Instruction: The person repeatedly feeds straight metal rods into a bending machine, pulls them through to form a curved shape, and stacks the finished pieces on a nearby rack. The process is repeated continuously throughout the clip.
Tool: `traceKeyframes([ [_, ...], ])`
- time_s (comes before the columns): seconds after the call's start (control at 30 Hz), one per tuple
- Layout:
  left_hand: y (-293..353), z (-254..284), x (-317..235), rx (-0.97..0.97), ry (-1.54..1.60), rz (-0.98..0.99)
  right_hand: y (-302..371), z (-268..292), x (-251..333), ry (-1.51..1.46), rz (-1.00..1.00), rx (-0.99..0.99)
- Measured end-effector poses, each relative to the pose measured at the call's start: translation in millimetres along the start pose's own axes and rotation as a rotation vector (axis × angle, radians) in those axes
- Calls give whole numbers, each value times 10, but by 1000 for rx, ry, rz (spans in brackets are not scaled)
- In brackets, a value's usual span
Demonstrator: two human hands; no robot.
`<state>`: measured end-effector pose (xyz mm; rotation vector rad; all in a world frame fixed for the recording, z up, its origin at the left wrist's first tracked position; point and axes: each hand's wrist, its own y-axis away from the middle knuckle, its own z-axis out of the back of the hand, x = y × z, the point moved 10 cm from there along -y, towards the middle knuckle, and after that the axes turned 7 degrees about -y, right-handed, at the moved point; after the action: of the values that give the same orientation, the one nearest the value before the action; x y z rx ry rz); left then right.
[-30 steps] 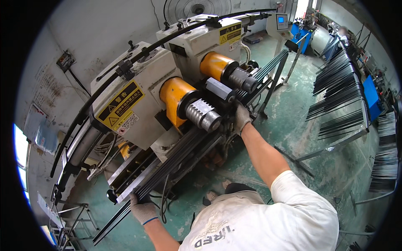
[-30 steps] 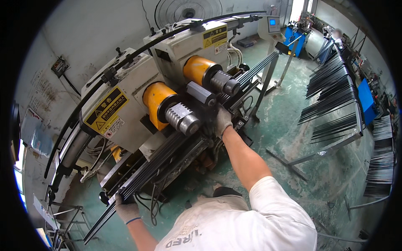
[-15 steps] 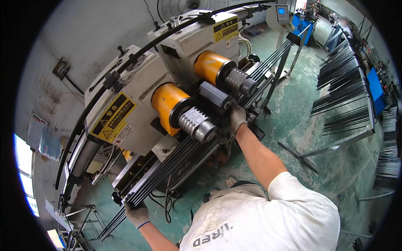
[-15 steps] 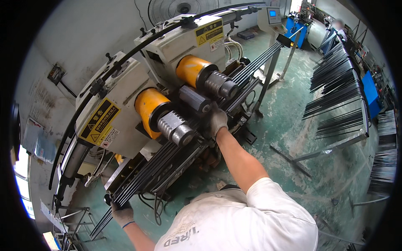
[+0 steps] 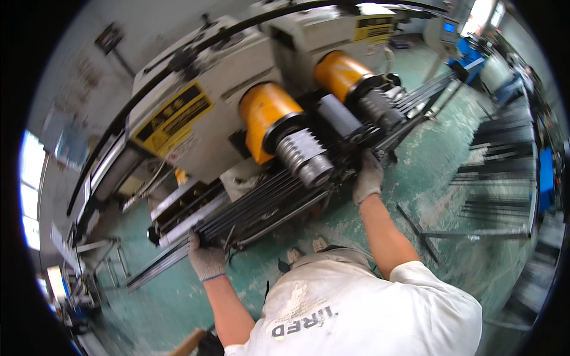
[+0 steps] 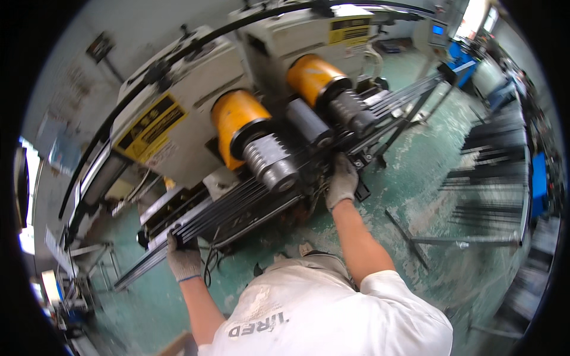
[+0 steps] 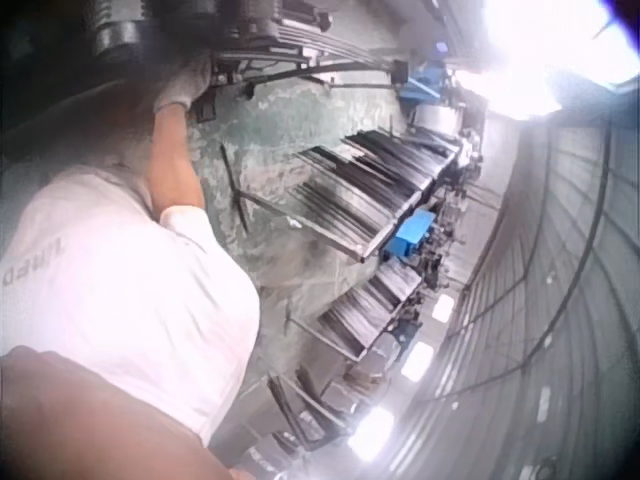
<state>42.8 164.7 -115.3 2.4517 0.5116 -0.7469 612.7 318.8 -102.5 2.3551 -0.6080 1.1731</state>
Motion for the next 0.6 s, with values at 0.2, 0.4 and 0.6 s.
traceKeyframes([
  [0.2, -33, 586, -759, -167, -20, -162, -50, 791, -363, 112, -120, -47],
  [0.4, 29, 381, -550, -182, -80, -258, 54, 1319, -692, 307, -168, -106],
  [0.6, 179, 110, -238, -54, -64, -93, 81, 1352, -1166, 459, -314, 142],
])
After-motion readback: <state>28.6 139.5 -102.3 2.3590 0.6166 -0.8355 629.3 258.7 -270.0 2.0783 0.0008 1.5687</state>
